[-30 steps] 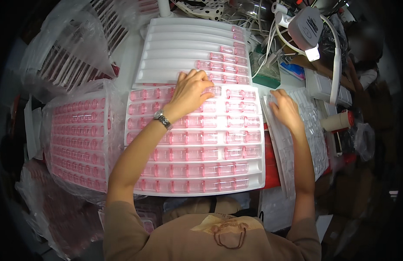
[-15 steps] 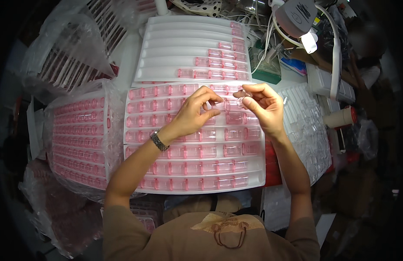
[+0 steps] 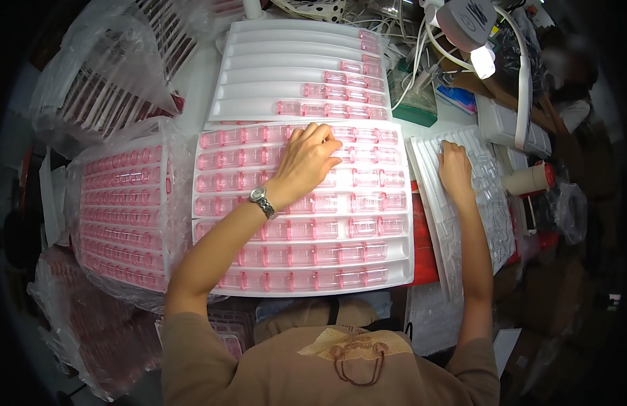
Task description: The person unpacks plastic trays, then assembles small plastic containers by attaching caps onto them and arranges the containers into slots on a molded tray by hand.
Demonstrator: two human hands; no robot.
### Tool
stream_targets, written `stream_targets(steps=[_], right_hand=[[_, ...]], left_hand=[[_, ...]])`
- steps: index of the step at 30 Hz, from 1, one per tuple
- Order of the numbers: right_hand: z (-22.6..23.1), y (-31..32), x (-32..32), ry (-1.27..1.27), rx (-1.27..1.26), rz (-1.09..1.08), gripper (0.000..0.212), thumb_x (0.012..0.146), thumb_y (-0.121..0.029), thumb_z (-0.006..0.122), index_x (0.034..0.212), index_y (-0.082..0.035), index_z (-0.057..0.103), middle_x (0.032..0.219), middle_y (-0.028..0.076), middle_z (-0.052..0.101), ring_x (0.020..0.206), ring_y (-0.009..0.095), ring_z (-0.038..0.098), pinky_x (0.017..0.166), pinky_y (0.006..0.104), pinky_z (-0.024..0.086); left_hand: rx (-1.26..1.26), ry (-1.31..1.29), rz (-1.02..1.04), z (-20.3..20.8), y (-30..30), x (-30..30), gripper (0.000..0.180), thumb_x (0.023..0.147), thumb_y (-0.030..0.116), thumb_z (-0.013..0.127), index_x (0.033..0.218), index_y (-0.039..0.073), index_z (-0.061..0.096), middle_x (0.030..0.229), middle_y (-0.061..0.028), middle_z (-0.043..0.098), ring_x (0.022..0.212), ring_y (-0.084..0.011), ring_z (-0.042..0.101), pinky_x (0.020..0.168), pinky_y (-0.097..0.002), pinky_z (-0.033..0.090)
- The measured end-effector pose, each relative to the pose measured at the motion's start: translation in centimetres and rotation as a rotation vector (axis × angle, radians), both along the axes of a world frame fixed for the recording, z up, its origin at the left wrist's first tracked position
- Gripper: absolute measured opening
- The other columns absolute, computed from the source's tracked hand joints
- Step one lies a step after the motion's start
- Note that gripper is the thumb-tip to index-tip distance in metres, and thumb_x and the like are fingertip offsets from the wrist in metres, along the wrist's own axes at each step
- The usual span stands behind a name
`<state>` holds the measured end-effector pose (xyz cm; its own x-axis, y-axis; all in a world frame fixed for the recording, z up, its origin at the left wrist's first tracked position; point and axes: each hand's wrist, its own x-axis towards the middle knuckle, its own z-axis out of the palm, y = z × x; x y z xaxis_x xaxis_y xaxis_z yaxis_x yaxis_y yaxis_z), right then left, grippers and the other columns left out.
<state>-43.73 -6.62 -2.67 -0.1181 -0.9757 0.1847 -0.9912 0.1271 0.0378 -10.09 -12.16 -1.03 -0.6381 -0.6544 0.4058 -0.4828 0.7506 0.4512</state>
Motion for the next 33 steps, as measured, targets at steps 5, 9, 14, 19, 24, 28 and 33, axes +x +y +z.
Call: stream_targets(steps=[5, 9, 14, 19, 24, 28, 33], right_hand=[[2.5, 0.6, 1.4, -0.755, -0.212, 0.036, 0.018, 0.081, -0.004, 0.062, 0.097, 0.005, 0.062, 0.085, 0.011, 0.065, 0.069, 0.02, 0.061, 0.064, 0.0297, 0.049], [6.7, 1.7, 10.3, -1.426, -0.14, 0.199, 0.009, 0.081, -0.005, 0.066, 0.085, 0.003, 0.067, 0.073, 0.004, 0.064, 0.063, 0.006, 0.057, 0.058, 0.0188, 0.045], [6.9, 3.1, 15.9, -0.892, -0.392, 0.495, 0.011, 0.074, -0.002, 0.071, 0.082, 0.003, 0.066, 0.072, 0.011, 0.063, 0.059, 0.017, 0.06, 0.053, 0.0256, 0.047], [6.7, 4.2, 14.1, -0.928, -0.129, 0.592, 0.024, 0.076, -0.008, 0.07, 0.096, 0.004, 0.064, 0.084, 0.013, 0.064, 0.072, 0.023, 0.062, 0.064, 0.0289, 0.049], [7.5, 4.3, 9.2, -0.807, 0.085, 0.565, 0.027, 0.078, -0.005, 0.063, 0.104, 0.003, 0.062, 0.103, 0.016, 0.062, 0.097, 0.028, 0.058, 0.085, 0.035, 0.045], [6.2, 5.1, 1.3, -0.012, 0.209, -0.141, 0.037, 0.076, -0.011, 0.064, 0.111, -0.001, 0.059, 0.12, 0.016, 0.051, 0.107, 0.032, 0.051, 0.091, 0.0395, 0.042], [4.1, 6.8, -2.0, 0.002, 0.332, -0.011, 0.03, 0.076, -0.012, 0.065, 0.103, -0.002, 0.058, 0.113, 0.013, 0.05, 0.103, 0.033, 0.049, 0.082, 0.0426, 0.045]], left_hand=[[0.009, -0.042, 0.054, 2.3, 2.8, 1.9, 0.026, 0.071, 0.014, 0.072, 0.094, 0.003, 0.065, 0.094, -0.0035, 0.054, 0.088, -0.0203, 0.05, 0.077, -0.0343, 0.038], [-0.026, -0.101, 0.024, 1.6, 3.8, 3.1, 0.027, 0.072, 0.01, 0.072, 0.097, 0.002, 0.064, 0.094, -0.0062, 0.053, 0.085, -0.0209, 0.051, 0.075, -0.0333, 0.041], [0.492, 0.457, -0.026, 2.0, 5.2, 1.0, 0.023, 0.075, 0.005, 0.069, 0.096, -0.001, 0.061, 0.089, -0.0068, 0.053, 0.078, -0.0174, 0.053, 0.067, -0.0277, 0.044], [0.659, 0.645, 0.007, 0.3, 5.2, 1.3, 0.023, 0.077, 0.006, 0.069, 0.099, 0.0, 0.062, 0.089, -0.0053, 0.053, 0.079, -0.0116, 0.055, 0.071, -0.0243, 0.046], [0.424, 0.368, -0.001, 2.0, 4.7, 0.7, 0.022, 0.074, 0.009, 0.071, 0.093, 0.001, 0.062, 0.089, -0.005, 0.054, 0.08, -0.0158, 0.053, 0.072, -0.0293, 0.043], [0.039, -0.039, 0.122, 1.6, 3.2, 2.2, 0.024, 0.07, 0.011, 0.072, 0.092, 0.004, 0.063, 0.087, -0.0051, 0.054, 0.088, -0.0214, 0.051, 0.078, -0.0333, 0.037], [0.028, -0.006, -0.005, 0.9, 3.7, 0.4, 0.026, 0.069, 0.016, 0.073, 0.091, 0.005, 0.064, 0.091, -0.0025, 0.053, 0.088, -0.0196, 0.049, 0.078, -0.033, 0.036]])
